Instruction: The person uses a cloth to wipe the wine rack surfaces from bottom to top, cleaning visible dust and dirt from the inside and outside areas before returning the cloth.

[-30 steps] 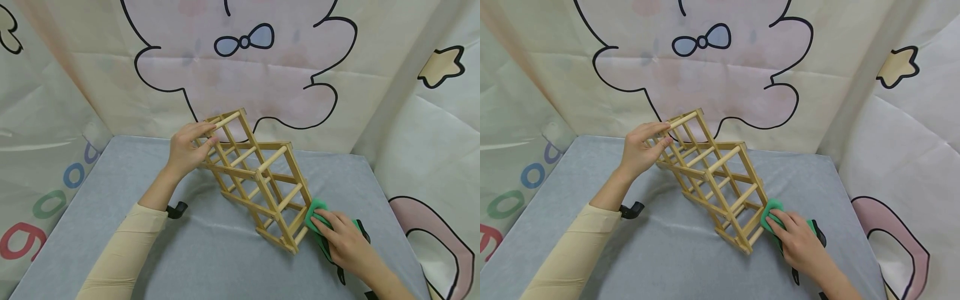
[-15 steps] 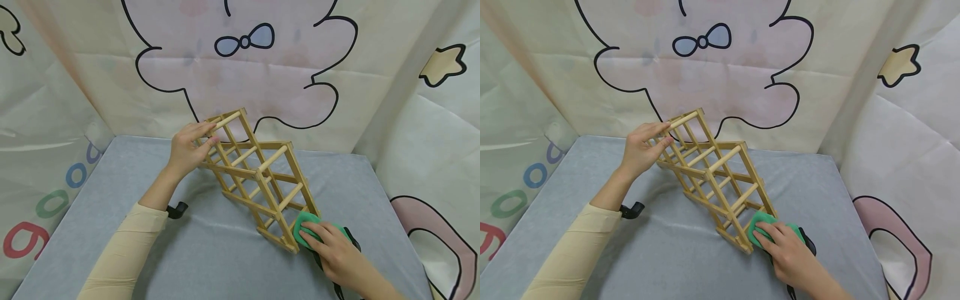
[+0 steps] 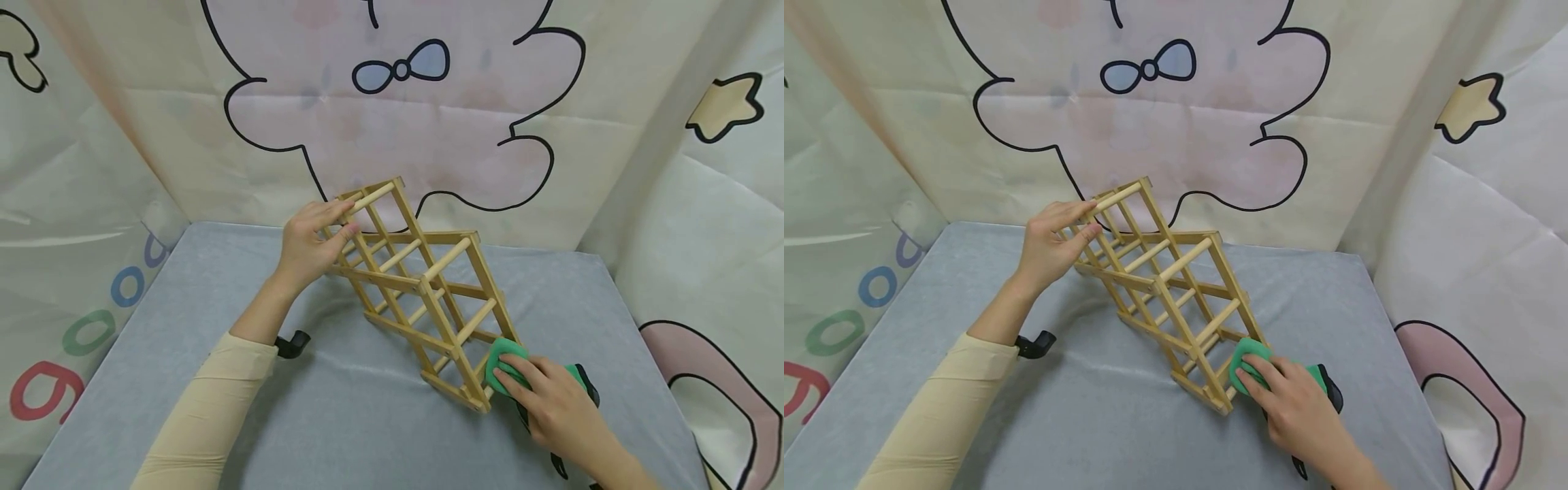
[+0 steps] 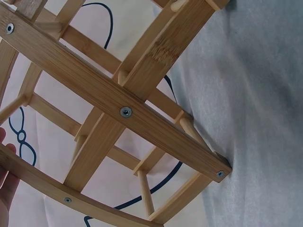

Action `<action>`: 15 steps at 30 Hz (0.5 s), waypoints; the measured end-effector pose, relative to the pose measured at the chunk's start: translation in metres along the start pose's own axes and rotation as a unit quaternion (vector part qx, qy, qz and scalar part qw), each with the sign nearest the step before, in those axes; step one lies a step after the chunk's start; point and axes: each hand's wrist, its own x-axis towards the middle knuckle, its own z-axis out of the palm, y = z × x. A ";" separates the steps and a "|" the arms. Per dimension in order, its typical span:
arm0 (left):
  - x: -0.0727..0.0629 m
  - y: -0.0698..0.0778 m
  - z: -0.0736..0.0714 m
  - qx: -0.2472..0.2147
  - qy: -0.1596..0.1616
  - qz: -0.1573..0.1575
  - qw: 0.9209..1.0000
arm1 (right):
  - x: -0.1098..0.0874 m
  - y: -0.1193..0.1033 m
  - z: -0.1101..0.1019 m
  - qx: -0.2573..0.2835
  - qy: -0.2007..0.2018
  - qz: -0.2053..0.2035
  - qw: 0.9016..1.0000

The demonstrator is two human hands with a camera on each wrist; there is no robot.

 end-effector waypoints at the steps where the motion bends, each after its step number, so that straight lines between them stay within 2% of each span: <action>1: 0.000 0.000 0.000 0.001 0.000 0.001 1.000 | -0.001 0.002 0.000 -0.004 0.001 0.005 1.000; 7: 0.000 0.000 0.000 0.007 0.000 0.001 1.000 | -0.005 0.012 -0.002 -0.014 0.003 0.027 1.000; 15: -0.001 0.000 -0.001 -0.001 0.002 0.002 1.000 | 0.006 0.019 -0.006 0.000 0.051 0.020 0.998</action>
